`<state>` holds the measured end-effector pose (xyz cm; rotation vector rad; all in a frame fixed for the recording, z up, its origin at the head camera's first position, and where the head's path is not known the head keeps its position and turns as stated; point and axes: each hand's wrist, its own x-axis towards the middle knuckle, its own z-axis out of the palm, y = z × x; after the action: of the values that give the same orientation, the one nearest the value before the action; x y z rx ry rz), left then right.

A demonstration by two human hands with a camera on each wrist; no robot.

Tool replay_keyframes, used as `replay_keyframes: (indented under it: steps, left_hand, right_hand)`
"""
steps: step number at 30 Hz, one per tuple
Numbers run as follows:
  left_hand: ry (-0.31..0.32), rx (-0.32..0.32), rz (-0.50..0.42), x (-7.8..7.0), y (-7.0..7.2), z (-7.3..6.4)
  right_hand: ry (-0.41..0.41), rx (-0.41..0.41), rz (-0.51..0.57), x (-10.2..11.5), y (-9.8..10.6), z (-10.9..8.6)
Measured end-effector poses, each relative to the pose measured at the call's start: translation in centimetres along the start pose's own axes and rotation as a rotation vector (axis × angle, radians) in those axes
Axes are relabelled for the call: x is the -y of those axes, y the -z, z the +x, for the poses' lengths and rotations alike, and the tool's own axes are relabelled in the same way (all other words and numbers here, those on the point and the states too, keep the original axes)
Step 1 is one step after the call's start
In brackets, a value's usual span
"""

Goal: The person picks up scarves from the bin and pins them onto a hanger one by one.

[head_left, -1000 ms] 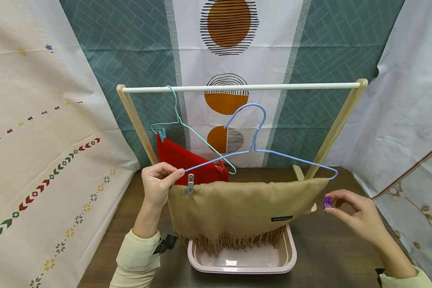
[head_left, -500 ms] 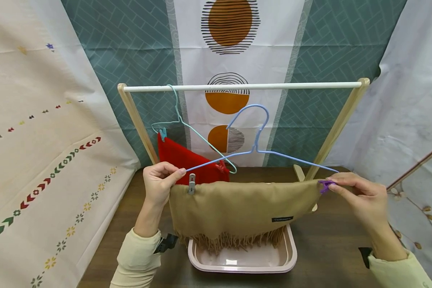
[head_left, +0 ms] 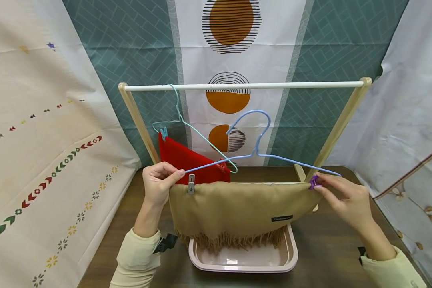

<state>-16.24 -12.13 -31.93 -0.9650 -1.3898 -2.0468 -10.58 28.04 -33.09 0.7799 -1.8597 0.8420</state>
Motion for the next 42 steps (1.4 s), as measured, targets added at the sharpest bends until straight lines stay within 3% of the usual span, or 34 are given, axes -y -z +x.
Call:
replay_keyframes:
  steps: [3, 8, 10, 15, 23, 26, 34, 39, 42]
  left_hand:
    - [0.01, 0.002, 0.001, 0.0, 0.0, 0.0]
    - [0.013, 0.013, -0.004, 0.1, 0.0, -0.1]
    - [0.014, 0.022, -0.007, 0.1, 0.0, -0.1]
    - [0.012, 0.035, -0.011, 0.1, -0.1, -0.2]
    - [0.018, 0.046, 0.005, 0.1, 0.0, -0.1]
    - [0.027, 0.068, 0.023, 0.2, 0.2, 0.0]
    - [0.1, 0.141, 0.094, -0.4, 0.3, 0.2]
    - [0.117, 0.187, 0.108, -0.8, 0.7, 0.3]
    - [0.119, 0.172, 0.1, -0.8, 1.3, 0.3]
  right_hand:
    - [0.041, -0.09, -0.015, 0.6, -0.4, 0.2]
    - [0.097, -0.379, -0.086, 1.3, -1.2, 1.2]
    - [0.101, -0.436, -0.127, 1.3, -1.4, 1.7]
    - [0.109, -0.351, -0.104, 1.0, -1.5, 2.5]
    - [0.037, -0.135, 0.067, 1.0, -1.1, 2.8]
    - [-0.004, -0.09, 0.146, 1.4, -0.8, 3.0]
    - [-0.019, -0.246, 0.257, 1.8, -0.9, 2.8]
    - [-0.027, -0.287, 0.276, 1.7, -0.7, 2.6]
    - [-0.037, -0.302, 0.272, 1.7, -0.5, 2.5]
